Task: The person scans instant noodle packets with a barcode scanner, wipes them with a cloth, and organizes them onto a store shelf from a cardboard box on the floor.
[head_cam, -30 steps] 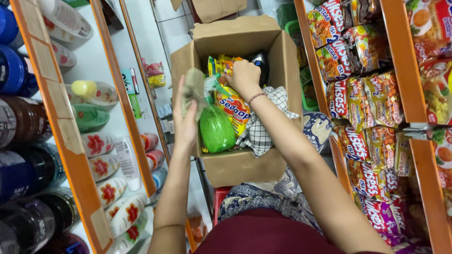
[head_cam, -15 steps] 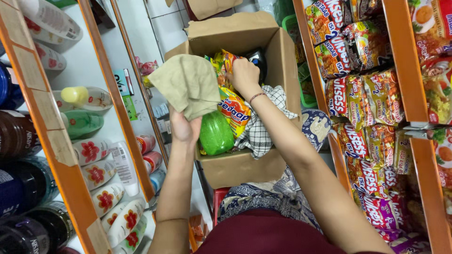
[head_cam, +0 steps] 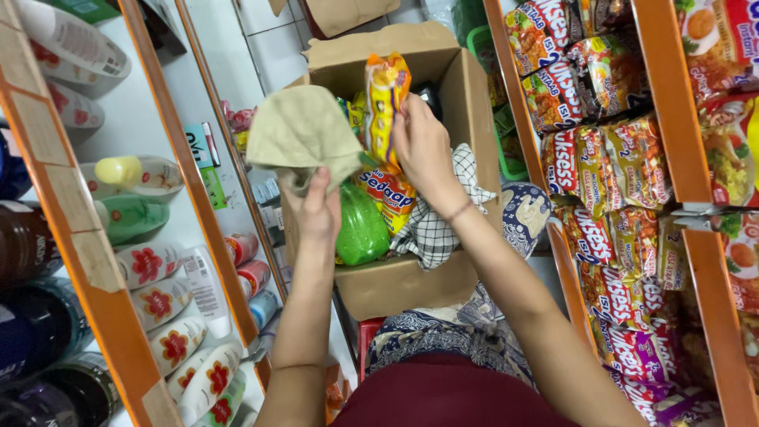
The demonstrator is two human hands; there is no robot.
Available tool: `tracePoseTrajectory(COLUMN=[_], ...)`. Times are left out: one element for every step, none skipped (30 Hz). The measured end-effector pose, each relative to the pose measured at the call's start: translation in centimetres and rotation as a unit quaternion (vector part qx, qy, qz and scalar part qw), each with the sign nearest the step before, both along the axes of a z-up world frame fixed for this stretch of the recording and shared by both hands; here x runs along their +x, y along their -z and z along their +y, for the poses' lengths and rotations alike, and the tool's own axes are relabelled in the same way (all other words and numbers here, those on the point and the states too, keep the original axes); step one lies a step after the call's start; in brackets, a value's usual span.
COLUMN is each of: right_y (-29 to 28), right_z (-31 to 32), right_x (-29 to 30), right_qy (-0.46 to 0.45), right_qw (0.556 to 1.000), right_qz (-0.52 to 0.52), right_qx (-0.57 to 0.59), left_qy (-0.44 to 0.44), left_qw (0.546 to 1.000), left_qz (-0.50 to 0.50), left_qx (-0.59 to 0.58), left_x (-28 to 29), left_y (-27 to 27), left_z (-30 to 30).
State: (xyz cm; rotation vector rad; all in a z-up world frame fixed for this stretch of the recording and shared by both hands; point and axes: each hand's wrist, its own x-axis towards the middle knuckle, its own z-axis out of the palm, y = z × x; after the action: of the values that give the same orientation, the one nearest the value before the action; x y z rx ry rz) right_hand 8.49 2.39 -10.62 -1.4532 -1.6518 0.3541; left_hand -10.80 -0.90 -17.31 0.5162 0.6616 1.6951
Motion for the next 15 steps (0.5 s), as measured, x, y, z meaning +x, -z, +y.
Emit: tracePoseTrajectory(right_y=[-0.9, -1.7, -2.2, -2.5, -2.7, -2.9, -3.2, -3.7, -4.3, -5.2, -6.2, -6.8, -6.9, -6.6, -6.1], right_z=[-1.3, -2.7, -3.9, -5.1, -6.3, -7.2, -7.9, -8.5, -8.8, -9.4, -10.4, -11.3, -11.8, -12.5, -13.3], right_x=[0.2, 0.7, 1.1, 1.5, 1.8, 1.9, 2.0, 2.1, 2.2, 2.6, 3.5, 4.2, 4.5, 5.0, 5.7], right_qy=[-0.004, -0.008, -0.012, -0.035, -0.058, -0.08, -0.097, -0.114, -0.131, -0.115, -0.099, -0.081, -0.062, -0.042, -0.023], right_qw=[0.999, 0.995, 0.988, 0.984, 0.978, 0.97, 0.953, 0.932, 0.906, 0.888, 0.865, 0.839, 0.821, 0.8, 0.778], right_qz=[0.049, 0.098, 0.147, 0.174, 0.201, 0.228, 0.286, 0.342, 0.397, 0.445, 0.491, 0.535, 0.563, 0.59, 0.616], right_qx=[-0.018, -0.035, -0.052, -0.031, -0.011, 0.011, 0.026, 0.043, 0.061, 0.022, -0.016, -0.053, -0.077, -0.1, -0.122], left_qy=[-0.058, -0.023, 0.012, 0.047, 0.024, -0.002, 0.036, 0.073, 0.063, 0.056, 0.054, 0.053, 0.052, 0.058, 0.065], left_qw=[0.997, 0.994, 0.986, 0.973, 0.956, 0.907, 0.911, 0.913, 0.891, 0.868, 0.837, 0.803, 0.766, 0.752, 0.738], left_qz=[0.046, 0.087, 0.127, 0.168, 0.292, 0.405, 0.391, 0.377, 0.414, 0.448, 0.493, 0.536, 0.576, 0.59, 0.604], left_qx=[-0.014, -0.06, -0.106, -0.153, -0.02, 0.114, 0.126, 0.14, 0.174, 0.209, 0.232, 0.256, 0.279, 0.287, 0.294], left_x=[0.8, 1.4, 2.0, 2.5, 3.2, 4.2, 5.3, 6.2, 6.7, 7.1, 7.7, 8.2, 8.7, 9.4, 10.1], left_y=[0.8, 1.2, 0.9, 0.1, -1.4, -3.5, -5.8, -8.2, -10.4, -12.2, -13.6, -14.7, -15.4, -15.8, -16.0], left_z=[0.3, 0.0, -0.6, -1.0, -1.5, -2.1, -2.5, -2.7, -2.7, -2.8, -2.9, -3.3, -3.7, -4.1, -4.6])
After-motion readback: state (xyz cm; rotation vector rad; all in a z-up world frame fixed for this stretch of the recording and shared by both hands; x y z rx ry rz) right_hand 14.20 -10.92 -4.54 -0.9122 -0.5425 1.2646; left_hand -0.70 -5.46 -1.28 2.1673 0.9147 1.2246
